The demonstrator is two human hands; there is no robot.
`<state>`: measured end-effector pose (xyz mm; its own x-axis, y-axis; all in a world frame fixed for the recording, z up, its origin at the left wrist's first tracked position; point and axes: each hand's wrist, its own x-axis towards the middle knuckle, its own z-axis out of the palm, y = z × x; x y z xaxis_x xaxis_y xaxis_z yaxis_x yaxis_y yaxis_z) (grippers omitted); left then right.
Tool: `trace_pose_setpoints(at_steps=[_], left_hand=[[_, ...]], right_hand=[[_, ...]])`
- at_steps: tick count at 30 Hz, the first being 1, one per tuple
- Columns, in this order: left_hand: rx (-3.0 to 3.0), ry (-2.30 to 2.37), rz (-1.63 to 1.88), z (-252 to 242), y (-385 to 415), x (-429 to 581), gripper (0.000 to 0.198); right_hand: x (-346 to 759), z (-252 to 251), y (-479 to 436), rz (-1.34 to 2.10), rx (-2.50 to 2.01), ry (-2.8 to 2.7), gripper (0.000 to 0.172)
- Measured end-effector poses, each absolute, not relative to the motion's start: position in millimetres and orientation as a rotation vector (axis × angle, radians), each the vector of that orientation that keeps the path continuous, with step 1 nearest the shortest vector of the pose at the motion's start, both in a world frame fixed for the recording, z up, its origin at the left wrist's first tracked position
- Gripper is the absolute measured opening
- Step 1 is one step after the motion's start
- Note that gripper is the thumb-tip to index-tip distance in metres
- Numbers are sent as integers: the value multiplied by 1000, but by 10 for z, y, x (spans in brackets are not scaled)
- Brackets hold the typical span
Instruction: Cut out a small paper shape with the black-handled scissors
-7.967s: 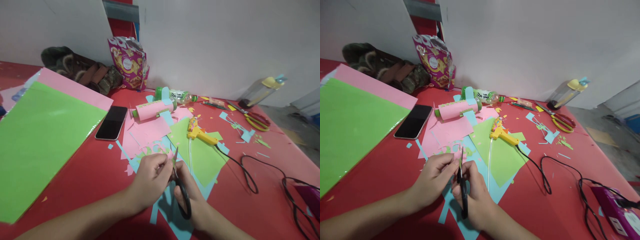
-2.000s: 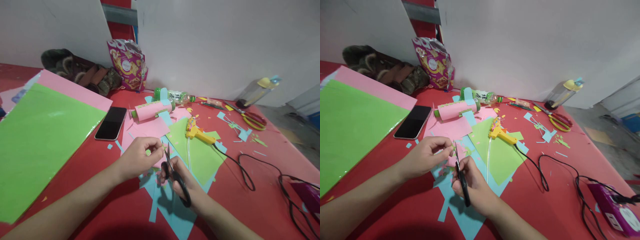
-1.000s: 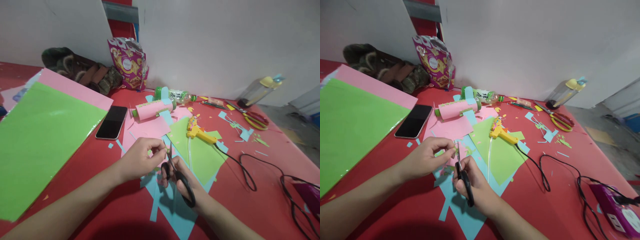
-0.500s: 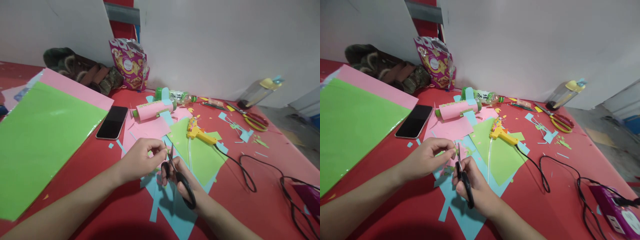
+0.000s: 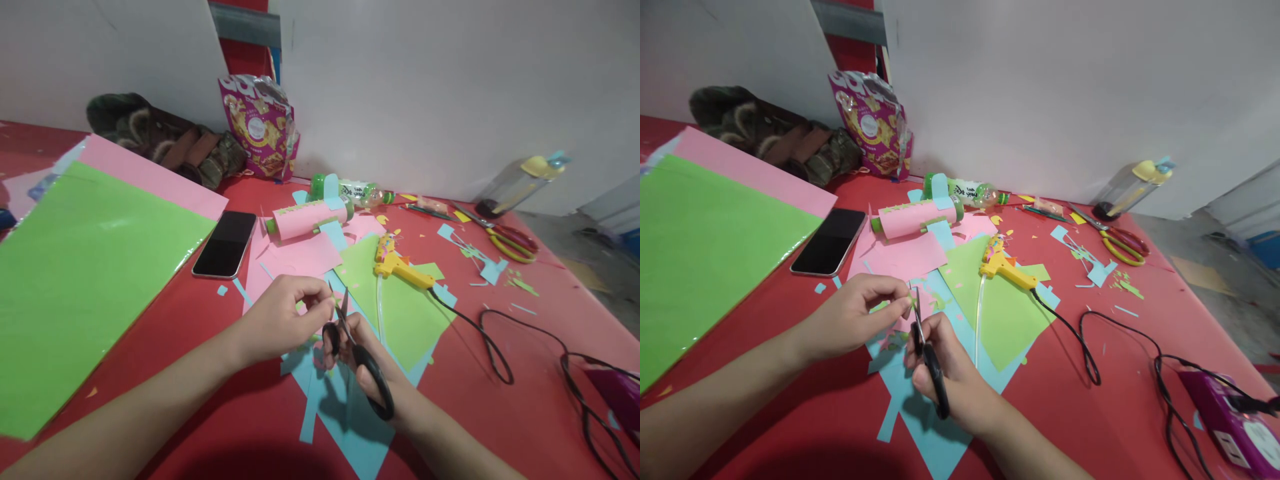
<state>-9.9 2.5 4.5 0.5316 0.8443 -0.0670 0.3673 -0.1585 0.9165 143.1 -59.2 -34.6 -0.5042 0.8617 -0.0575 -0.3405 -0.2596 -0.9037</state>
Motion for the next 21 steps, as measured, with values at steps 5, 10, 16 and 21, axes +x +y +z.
trace_pose_setpoints(at_steps=[5,10,16,21], left_hand=[[1768,1024,588,64,21,-104,20],[1784,1029,573,72,28,-103,21],[1793,1017,568,75,35,-108,20],[1818,1027,554,62,39,-125,21]], right_hand=[[1418,-330,-592,1872,-718,-1116,41],[1403,-310,-595,1876,-746,-1091,43],[1398,-332,-598,1875,-747,-1075,43],[1400,-322,-593,1900,-766,-1064,44]])
